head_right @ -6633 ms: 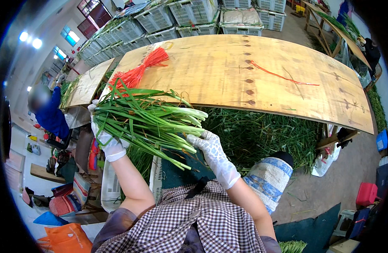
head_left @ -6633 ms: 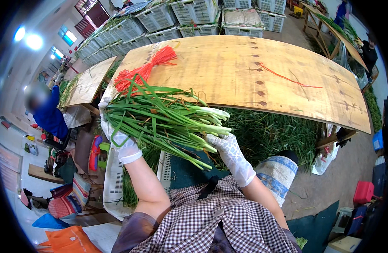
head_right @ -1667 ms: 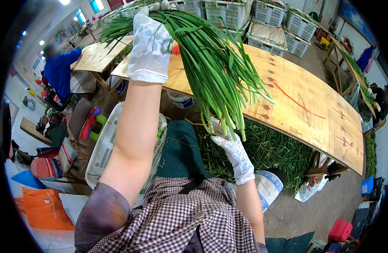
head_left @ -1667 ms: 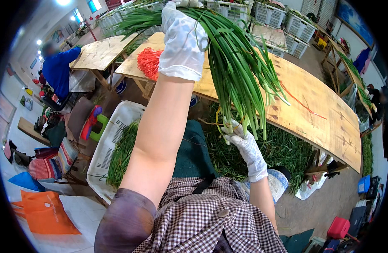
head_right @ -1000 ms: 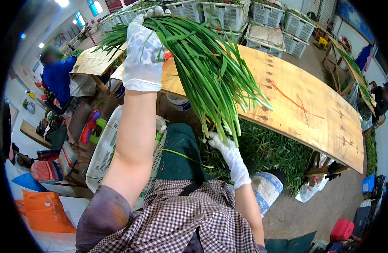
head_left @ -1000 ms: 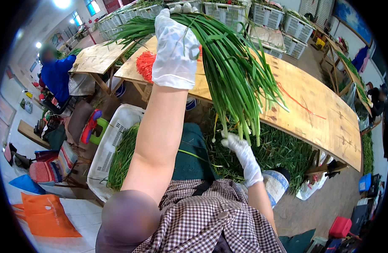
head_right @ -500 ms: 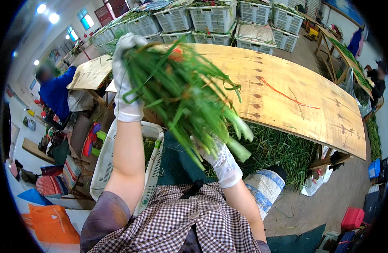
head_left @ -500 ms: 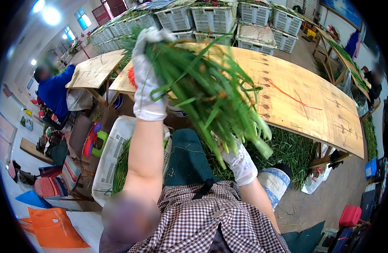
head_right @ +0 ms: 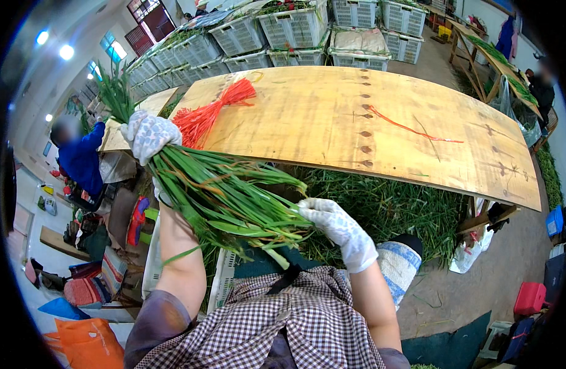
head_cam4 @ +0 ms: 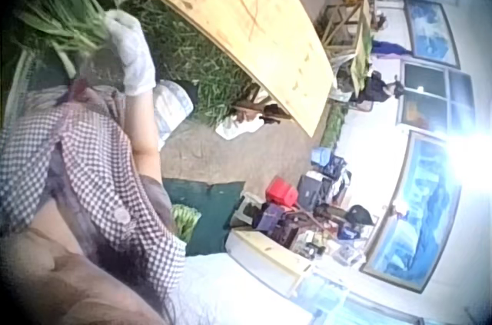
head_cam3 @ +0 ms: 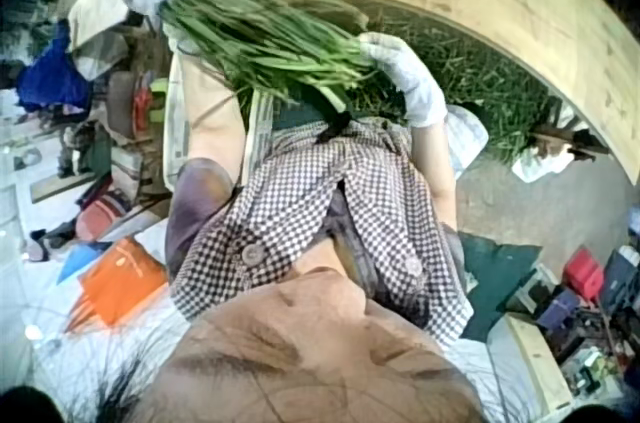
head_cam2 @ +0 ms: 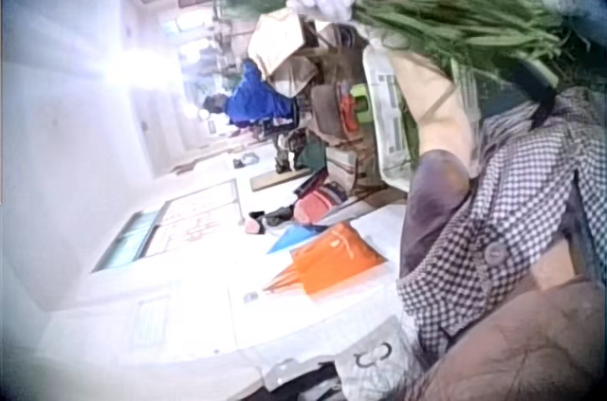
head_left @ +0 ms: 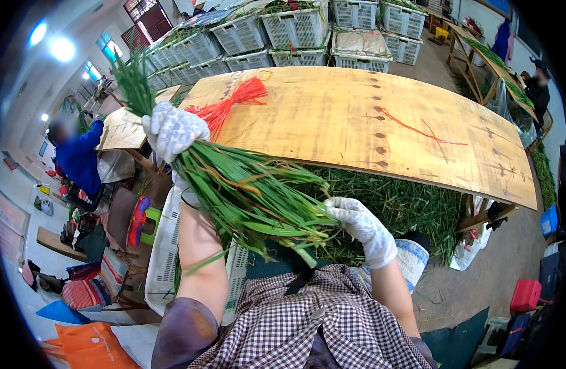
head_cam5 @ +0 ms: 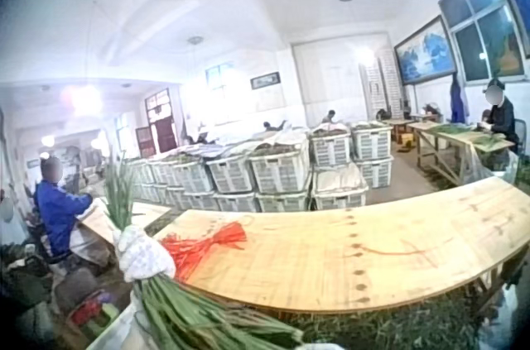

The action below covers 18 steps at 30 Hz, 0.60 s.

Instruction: The person gathers green stalks into bunches, aligns them, and secures each bundle with a red tie in a large processing facility.

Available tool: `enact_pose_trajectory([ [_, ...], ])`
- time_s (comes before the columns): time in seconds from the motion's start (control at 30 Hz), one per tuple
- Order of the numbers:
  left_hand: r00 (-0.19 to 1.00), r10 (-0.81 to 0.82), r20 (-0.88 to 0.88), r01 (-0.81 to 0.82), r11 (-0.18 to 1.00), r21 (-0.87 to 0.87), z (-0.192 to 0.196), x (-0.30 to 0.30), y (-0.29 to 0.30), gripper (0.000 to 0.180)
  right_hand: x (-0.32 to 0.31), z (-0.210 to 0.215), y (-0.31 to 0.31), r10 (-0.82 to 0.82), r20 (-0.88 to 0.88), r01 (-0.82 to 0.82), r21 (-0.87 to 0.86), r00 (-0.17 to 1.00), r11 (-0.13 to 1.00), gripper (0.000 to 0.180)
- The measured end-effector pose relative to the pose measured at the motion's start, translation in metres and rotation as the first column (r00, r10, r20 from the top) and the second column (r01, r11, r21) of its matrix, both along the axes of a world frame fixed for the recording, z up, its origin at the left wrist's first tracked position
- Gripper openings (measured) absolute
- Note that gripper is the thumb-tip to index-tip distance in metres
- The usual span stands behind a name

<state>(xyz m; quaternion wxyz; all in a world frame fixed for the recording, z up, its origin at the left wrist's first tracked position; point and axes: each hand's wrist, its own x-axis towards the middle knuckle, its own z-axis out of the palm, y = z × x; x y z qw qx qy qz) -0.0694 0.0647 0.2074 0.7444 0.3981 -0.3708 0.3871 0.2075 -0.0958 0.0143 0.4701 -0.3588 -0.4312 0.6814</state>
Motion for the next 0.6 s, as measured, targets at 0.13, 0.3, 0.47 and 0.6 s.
enact_pose_trajectory([
  [0.13, 0.987, -0.031, 0.159, 0.035, 0.999, -0.026, -0.008, -0.041, 0.022, 0.023, 0.043, -0.047, -0.007, -0.132, 0.209, 0.177, -0.212, 0.969, 0.961, 0.021],
  [0.3, 0.988, 0.106, 0.112, -0.096, 0.991, -0.096, 0.003, -0.049, 0.006, 0.026, 0.08, -0.075, -0.007, -0.406, 0.844, 0.315, 0.302, 0.35, 0.9, 0.044],
  [0.47, 0.984, 0.128, 0.124, -0.114, 0.987, -0.111, -0.011, -0.036, 0.008, 0.025, 0.004, 0.043, -0.004, -0.601, 0.397, 0.342, 0.552, 0.693, 0.76, 0.056],
  [0.6, 0.983, 0.141, 0.115, -0.121, 0.979, -0.165, -0.017, -0.045, 0.003, 0.025, -0.024, 0.076, 0.011, -0.698, 0.446, 0.13, 0.785, 0.56, 0.605, 0.056],
])
